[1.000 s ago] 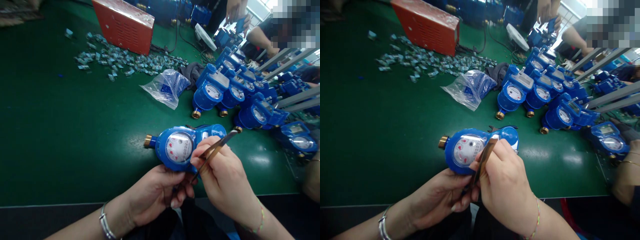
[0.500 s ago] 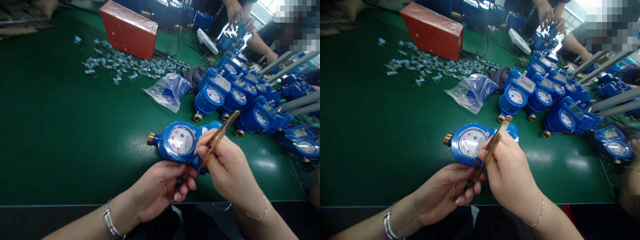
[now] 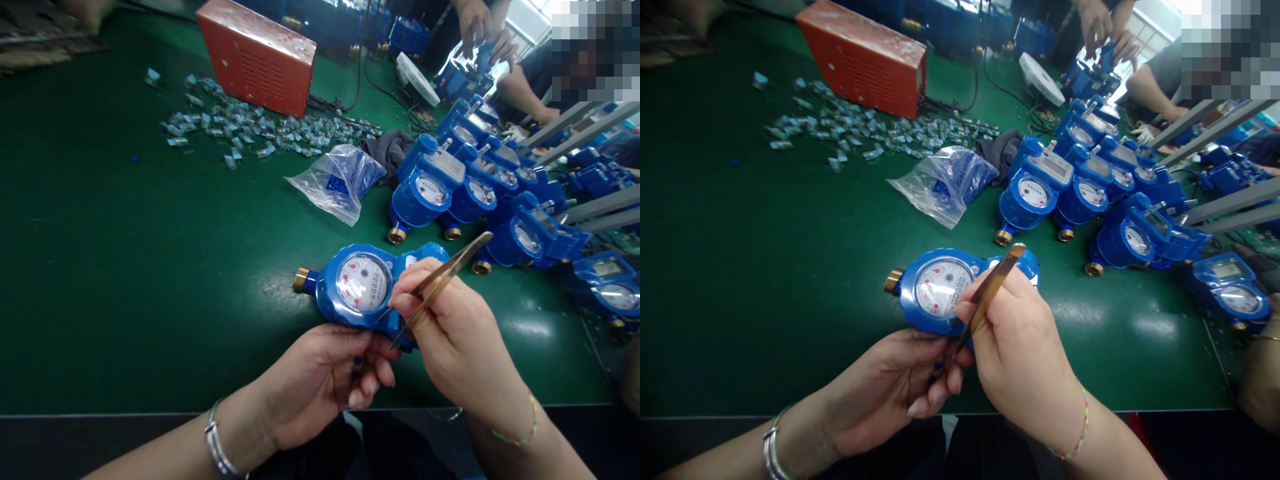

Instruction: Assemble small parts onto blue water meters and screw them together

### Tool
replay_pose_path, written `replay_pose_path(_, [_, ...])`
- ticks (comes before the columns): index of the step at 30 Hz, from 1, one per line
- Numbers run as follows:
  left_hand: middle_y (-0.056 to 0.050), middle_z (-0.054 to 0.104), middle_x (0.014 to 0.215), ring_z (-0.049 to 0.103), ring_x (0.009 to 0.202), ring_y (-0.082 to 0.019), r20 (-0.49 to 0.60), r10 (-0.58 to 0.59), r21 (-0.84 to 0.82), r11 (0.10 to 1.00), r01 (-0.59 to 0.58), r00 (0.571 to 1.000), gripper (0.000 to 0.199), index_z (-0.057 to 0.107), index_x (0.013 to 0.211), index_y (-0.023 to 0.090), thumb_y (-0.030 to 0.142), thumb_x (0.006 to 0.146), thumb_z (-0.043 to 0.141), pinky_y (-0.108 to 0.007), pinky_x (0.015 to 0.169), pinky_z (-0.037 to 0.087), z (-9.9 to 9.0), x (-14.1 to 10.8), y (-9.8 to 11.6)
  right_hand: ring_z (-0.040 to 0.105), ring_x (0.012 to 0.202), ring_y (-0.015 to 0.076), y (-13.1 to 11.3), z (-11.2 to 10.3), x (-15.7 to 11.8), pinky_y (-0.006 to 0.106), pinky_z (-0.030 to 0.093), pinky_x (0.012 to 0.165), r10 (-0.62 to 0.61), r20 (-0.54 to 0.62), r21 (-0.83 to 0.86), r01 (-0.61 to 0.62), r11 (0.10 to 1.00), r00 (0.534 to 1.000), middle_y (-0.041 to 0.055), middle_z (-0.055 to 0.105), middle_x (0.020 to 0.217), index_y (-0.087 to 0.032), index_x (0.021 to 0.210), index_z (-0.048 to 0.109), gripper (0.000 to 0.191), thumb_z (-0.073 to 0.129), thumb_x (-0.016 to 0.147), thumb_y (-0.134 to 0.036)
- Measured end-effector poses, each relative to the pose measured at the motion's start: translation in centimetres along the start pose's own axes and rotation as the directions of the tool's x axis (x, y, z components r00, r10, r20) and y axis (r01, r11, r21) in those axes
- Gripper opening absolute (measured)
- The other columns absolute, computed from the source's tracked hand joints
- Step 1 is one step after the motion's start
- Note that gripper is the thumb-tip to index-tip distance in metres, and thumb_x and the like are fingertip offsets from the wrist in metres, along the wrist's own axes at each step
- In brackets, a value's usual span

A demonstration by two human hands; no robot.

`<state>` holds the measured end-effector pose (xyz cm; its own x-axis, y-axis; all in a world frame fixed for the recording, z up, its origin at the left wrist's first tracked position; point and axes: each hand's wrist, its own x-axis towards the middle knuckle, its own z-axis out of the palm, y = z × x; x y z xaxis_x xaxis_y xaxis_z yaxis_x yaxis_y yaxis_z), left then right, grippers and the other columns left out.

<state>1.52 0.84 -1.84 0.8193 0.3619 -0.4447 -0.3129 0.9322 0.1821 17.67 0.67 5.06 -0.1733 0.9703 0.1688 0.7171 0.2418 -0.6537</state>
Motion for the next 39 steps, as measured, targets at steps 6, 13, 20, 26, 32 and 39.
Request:
replay_pose_path(6, [-0.011,0.064,0.066,0.055,0.051,-0.008,-0.013,-0.003,-0.013,1.0,0.002,1.0,0.024,0.068,0.082,0.005,0.022,0.085,0.052,-0.014,0.043,0.037,0.1,0.1,0.0,0.054,0.08,0.0139,0.1,-0.2,-0.1,0.027,0.043,0.069,-0.003,0.026,0.022,0.002,1.0,1.0,0.0008,0.057,0.084,-0.02,0.083,0.055,0.008,0.05,0.088,-0.015])
replay_pose_path(13, [-0.009,0.063,0.067,0.055,0.052,-0.007,-0.056,-0.014,-0.02,1.0,0.013,0.998,0.023,0.069,0.079,0.005,0.022,0.083,0.053,-0.012,0.043,0.036,0.5,-0.1,0.1,0.054,0.081,0.0132,-0.1,-0.3,-0.3,0.028,0.043,0.072,-0.018,0.057,0.088,0.013,0.996,0.998,-0.0006,0.057,0.083,-0.02,0.082,0.055,0.01,0.05,0.088,-0.014])
replay_pose_path(20, [-0.01,0.062,0.065,0.055,0.051,-0.009,-0.095,-0.045,-0.029,0.999,0.042,0.994,0.028,0.068,0.077,0.003,0.021,0.082,0.048,-0.014,0.044,0.039,0.9,-0.5,0.2,0.053,0.087,0.0132,0.1,0.2,-0.7,0.028,0.042,0.075,0.022,-0.091,0.105,-0.013,0.994,0.996,0.001,0.055,0.091,-0.019,0.087,0.056,0.007,0.051,0.088,-0.014])
replay_pose_path(26, [-0.01,0.062,0.066,0.055,0.052,-0.009,-0.113,-0.072,-0.072,0.995,0.064,0.991,0.026,0.069,0.074,0.005,0.022,0.079,0.05,-0.013,0.044,0.038,1.2,-0.6,0.4,0.053,0.083,0.0115,0.2,0.0,-0.8,0.027,0.042,0.074,-0.046,0.041,0.121,0.041,0.992,0.998,-0.0019,0.057,0.085,-0.02,0.082,0.056,0.009,0.051,0.088,-0.016])
replay_pose_path(32, [-0.008,0.061,0.065,0.051,0.05,-0.007,-0.123,-0.027,0.007,1.0,0.028,0.992,0.022,0.068,0.074,0.007,0.022,0.077,0.052,-0.014,0.043,0.034,0.9,-0.6,-0.4,0.052,0.081,0.0117,0.2,0.0,-1.0,0.026,0.04,0.072,-0.037,0.004,0.205,0.036,0.978,0.999,-0.0017,0.054,0.083,-0.021,0.083,0.056,0.01,0.05,0.09,-0.018])
replay_pose_path(39, [-0.004,0.054,0.067,0.048,0.057,-0.008,-0.323,0.324,0.244,0.936,-0.253,0.889,0.013,0.062,0.072,0.01,0.007,0.074,0.049,-0.016,0.049,0.036,-0.9,-5.8,2.7,0.049,0.079,0.0127,0.4,0.8,-1.6,0.027,0.038,0.07,0.03,0.031,0.241,-0.037,0.97,0.999,-0.0013,0.053,0.085,-0.023,0.082,0.054,0.014,0.045,0.093,-0.025])
